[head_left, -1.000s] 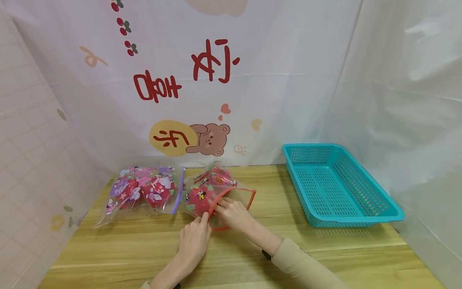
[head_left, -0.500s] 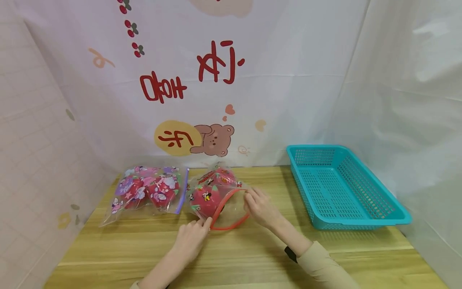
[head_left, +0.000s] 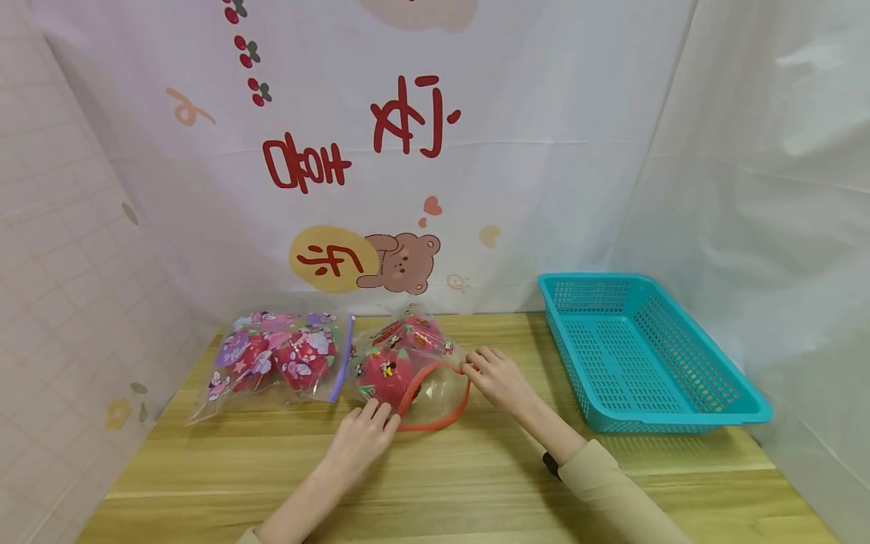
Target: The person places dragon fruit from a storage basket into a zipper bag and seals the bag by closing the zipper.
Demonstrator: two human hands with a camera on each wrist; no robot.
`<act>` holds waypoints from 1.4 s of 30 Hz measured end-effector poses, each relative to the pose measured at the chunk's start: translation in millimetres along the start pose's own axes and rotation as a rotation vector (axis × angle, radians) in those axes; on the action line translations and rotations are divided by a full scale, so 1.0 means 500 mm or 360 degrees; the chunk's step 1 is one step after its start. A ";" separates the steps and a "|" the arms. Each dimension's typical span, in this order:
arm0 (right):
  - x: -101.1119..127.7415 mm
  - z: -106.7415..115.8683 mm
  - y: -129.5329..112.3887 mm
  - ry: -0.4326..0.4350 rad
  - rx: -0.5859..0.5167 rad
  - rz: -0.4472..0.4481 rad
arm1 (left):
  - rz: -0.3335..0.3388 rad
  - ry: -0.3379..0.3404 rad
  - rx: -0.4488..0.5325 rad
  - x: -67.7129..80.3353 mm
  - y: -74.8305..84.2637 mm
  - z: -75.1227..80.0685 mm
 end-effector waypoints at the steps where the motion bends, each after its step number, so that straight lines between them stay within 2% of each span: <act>1: -0.001 0.002 0.001 0.0020 -0.0014 0.0017 | -0.0020 0.0032 -0.0009 0.000 0.000 0.001; 5: 0.005 0.014 0.022 0.0106 -0.0048 -0.0030 | -0.0077 0.0070 -0.0017 0.012 -0.006 -0.002; 12: 0.029 0.022 0.056 0.0133 -0.0095 -0.0254 | 0.0011 0.0026 0.0095 0.048 -0.033 -0.014; 21: 0.037 0.036 0.066 0.0118 -0.0129 -0.0376 | 0.0079 0.0107 0.0097 0.045 -0.052 -0.006; 26: 0.036 0.051 0.065 0.0143 -0.0101 -0.0382 | 0.0144 0.0025 0.0125 0.042 -0.063 -0.012; 33: 0.039 0.079 0.055 0.0161 -0.0032 -0.0387 | 0.0223 -0.0110 0.0291 0.041 -0.075 -0.054; 37: 0.048 0.090 0.053 0.0136 -0.0004 -0.0397 | 0.0228 -0.0155 0.0306 0.036 -0.076 -0.080; 42: 0.061 0.095 0.055 0.0102 -0.0009 -0.0432 | 0.0200 -0.0160 0.0278 0.032 -0.076 -0.090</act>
Point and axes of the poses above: each hand's wrist, its own x-axis away from the middle knuckle, its own z-axis out of the back of the hand, y = z × x, the point moved 8 cm from there along -x, towards the middle knuckle, and after that the axes turned 8 degrees about -x, right-handed, at the moved point
